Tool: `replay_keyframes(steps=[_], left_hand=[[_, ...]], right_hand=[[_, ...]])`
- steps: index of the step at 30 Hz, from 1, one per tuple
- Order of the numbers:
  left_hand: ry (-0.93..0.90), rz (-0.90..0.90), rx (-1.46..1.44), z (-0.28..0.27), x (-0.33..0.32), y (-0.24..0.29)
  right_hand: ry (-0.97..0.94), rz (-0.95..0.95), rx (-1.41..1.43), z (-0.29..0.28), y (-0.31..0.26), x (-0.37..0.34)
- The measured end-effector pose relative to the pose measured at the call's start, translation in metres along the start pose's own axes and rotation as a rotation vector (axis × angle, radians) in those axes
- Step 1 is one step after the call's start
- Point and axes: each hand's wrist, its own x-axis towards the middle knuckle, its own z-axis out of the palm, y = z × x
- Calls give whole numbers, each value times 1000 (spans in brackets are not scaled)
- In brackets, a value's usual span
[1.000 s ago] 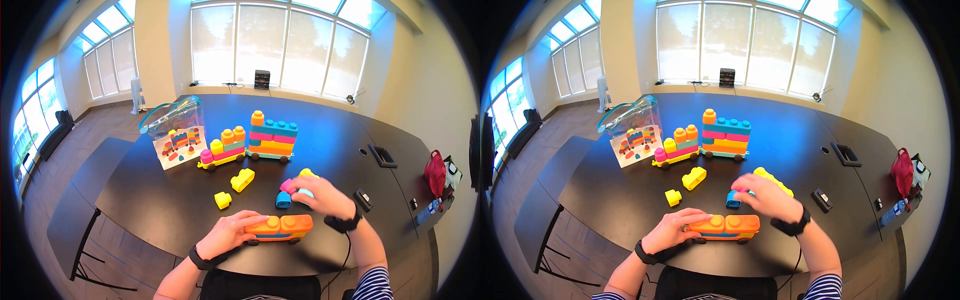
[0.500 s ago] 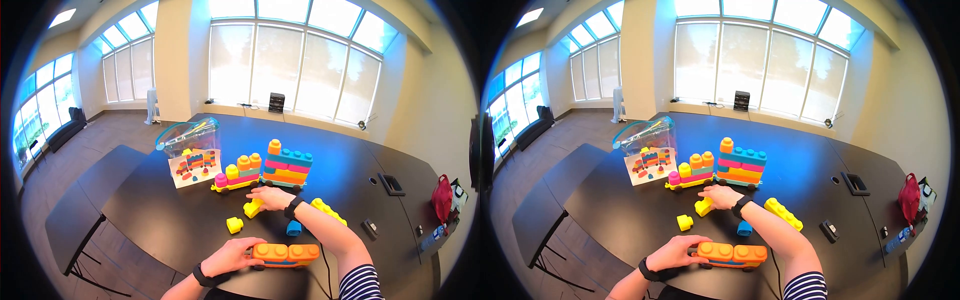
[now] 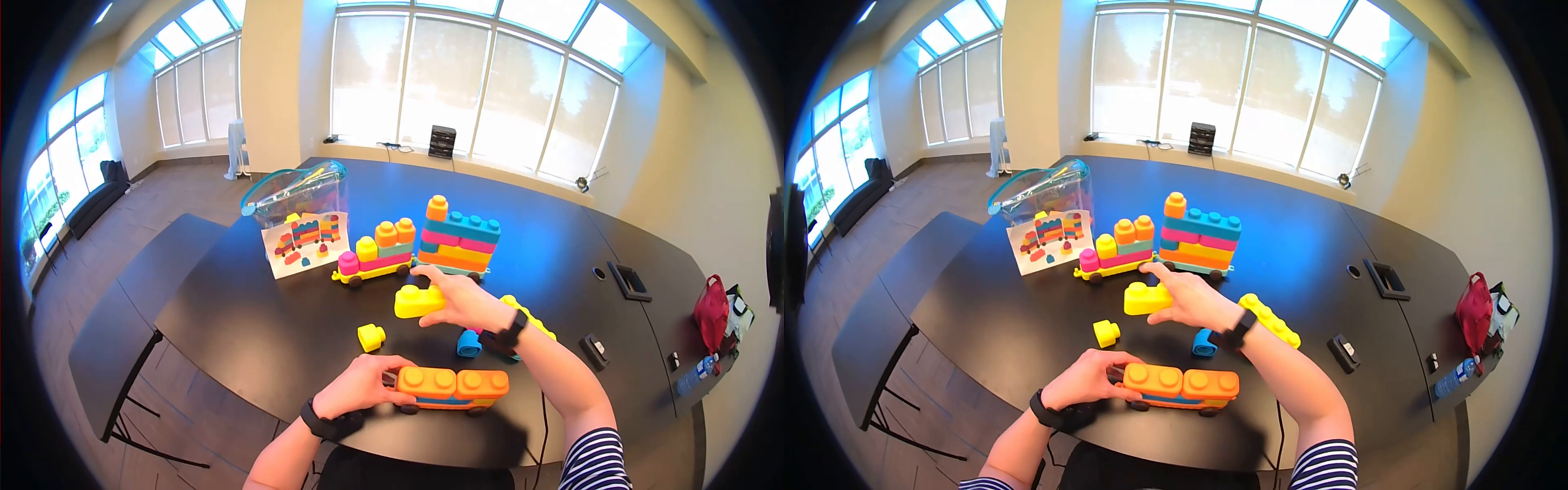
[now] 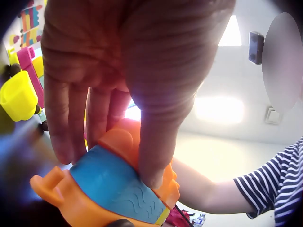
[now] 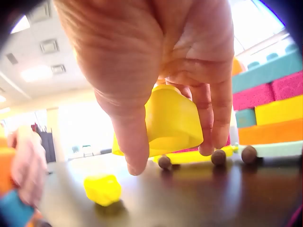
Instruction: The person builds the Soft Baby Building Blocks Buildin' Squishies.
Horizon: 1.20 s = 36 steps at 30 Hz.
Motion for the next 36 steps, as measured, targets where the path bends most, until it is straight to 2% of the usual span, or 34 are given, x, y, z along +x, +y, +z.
replay_keyframes(steps=[1, 2, 6, 7, 11, 17, 20, 29, 36], left_hand=[[1, -9, -7, 1, -1, -2], [2, -15, -14, 2, 0, -4], [3, -28, 21, 2, 1, -7], [-1, -27, 17, 3, 2, -9], [-13, -51, 25, 4, 2, -6], [8, -35, 50, 4, 2, -2], [13, -32, 56, 5, 1, -4], [17, -35, 89, 7, 1, -2], [30, 0, 64, 8, 0, 1]], right_hand=[[62, -64, 44, -6, -14, -15], [175, -221, 37, -5, -22, -26], [42, -38, -21, -2, -68, -83], [75, -66, -93, 5, -70, -92], [-73, 2, -164, 7, -78, -104], [-127, -73, -213, 5, -75, -104], [-146, 4, -291, 6, -83, -103], [-121, -15, -72, 1, -75, -101], [-98, 0, -89, 6, -80, -107]])
